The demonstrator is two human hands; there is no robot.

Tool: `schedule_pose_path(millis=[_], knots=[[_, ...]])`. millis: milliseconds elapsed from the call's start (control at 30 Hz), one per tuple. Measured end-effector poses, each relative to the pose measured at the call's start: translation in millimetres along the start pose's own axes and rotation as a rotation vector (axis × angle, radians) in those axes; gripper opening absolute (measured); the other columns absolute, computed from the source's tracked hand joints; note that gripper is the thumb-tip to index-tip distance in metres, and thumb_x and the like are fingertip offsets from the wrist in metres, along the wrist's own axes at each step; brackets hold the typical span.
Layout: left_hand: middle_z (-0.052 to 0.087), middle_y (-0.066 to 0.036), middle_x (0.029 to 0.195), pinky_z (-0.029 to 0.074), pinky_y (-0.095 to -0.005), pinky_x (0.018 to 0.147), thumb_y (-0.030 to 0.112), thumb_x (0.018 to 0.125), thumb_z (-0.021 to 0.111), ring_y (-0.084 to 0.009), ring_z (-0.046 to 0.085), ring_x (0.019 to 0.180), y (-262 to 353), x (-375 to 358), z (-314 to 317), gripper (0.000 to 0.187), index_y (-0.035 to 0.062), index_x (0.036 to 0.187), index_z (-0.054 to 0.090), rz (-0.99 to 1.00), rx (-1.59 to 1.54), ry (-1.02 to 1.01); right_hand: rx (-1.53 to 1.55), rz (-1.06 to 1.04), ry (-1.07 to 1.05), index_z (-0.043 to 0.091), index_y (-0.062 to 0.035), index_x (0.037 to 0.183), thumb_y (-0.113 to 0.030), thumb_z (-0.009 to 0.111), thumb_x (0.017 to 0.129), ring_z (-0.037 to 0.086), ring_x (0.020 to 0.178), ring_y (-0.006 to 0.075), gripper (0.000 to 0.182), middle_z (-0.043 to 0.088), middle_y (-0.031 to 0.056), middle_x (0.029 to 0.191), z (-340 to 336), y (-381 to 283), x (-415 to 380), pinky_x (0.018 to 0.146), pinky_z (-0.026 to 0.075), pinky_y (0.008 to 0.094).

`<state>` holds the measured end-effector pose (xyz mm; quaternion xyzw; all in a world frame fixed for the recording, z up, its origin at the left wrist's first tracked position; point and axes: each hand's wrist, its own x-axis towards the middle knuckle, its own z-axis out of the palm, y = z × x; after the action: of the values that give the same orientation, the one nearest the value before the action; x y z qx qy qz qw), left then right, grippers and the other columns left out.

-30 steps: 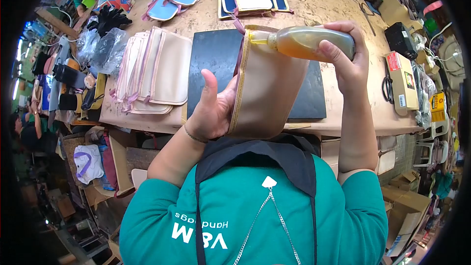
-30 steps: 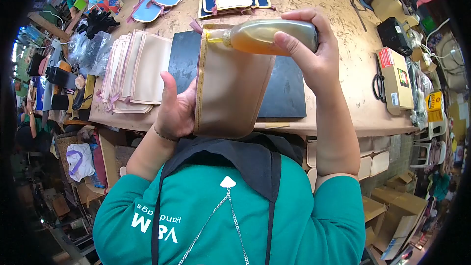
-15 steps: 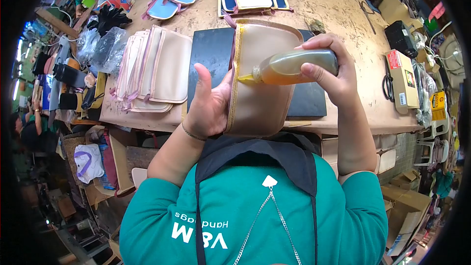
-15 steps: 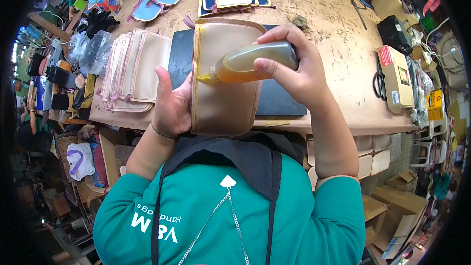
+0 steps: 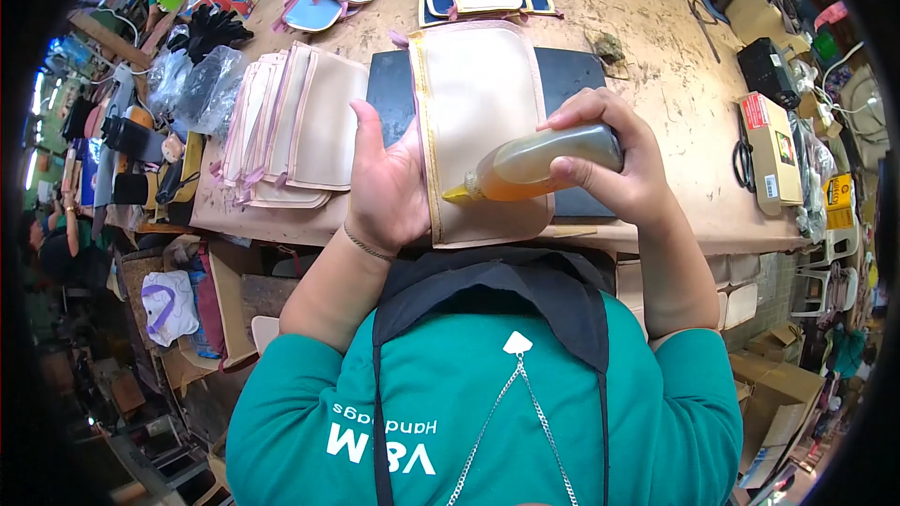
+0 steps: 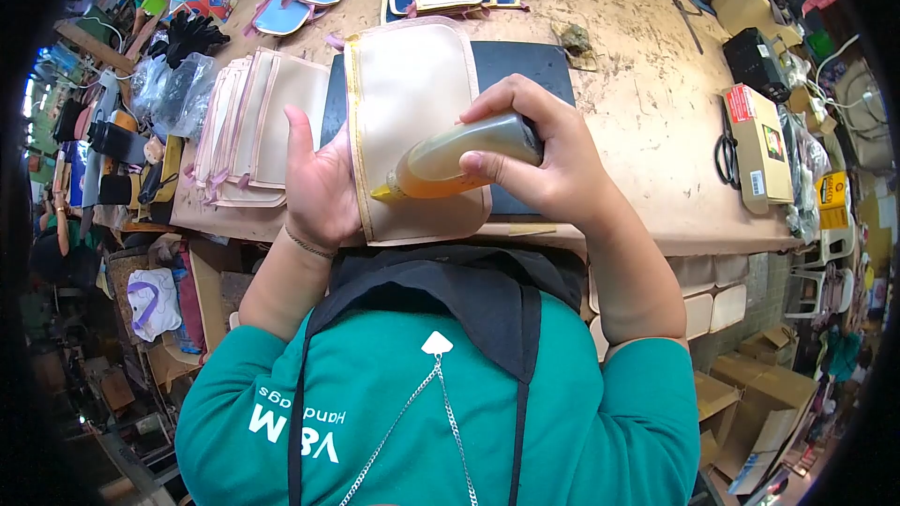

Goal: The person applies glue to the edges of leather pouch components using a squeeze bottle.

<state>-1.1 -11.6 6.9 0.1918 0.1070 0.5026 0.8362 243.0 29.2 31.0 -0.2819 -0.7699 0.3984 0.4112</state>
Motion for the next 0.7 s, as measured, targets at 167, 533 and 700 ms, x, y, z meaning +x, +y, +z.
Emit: schedule_pose_path(millis=[167,533,700], knots=[[0.027,-0.025,0.157,0.023,-0.0554,0.118,0.084,0.088,0.015,-0.0425,0.03,0.144,5.2,2.4,-3.5,0.108,-0.0008,0.155,0.018,0.038,-0.001,0.055,0.009,-0.033,-0.05,0.064,-0.0019,0.102,-0.009,0.079,0.079,0.062,0.09,0.0152,0.029,0.064,0.0067,0.098,2.6,-1.2,-0.9,0.082,0.049,0.0283],[0.032,-0.022,0.155,0.025,-0.052,0.118,0.085,0.086,0.012,-0.0383,0.032,0.143,15.8,8.0,-16.1,0.108,0.002,0.155,0.02,0.088,0.028,0.127,0.025,-0.046,-0.143,0.063,-0.0019,0.102,-0.01,0.079,0.079,0.062,0.094,0.0182,0.029,0.064,0.0087,0.099,7.1,1.1,-6.4,0.084,0.048,0.0301],[0.032,-0.021,0.156,0.026,-0.0518,0.118,0.086,0.086,0.012,-0.0382,0.032,0.143,9.5,7.9,-10.8,0.109,0.0033,0.156,0.018,0.042,0.038,0.106,0.037,-0.093,0.073,0.063,-0.0019,0.104,-0.011,0.08,0.08,0.062,0.094,0.0176,0.031,0.064,0.0085,0.1,8.2,5.5,-2.5,0.083,0.048,0.0291]])
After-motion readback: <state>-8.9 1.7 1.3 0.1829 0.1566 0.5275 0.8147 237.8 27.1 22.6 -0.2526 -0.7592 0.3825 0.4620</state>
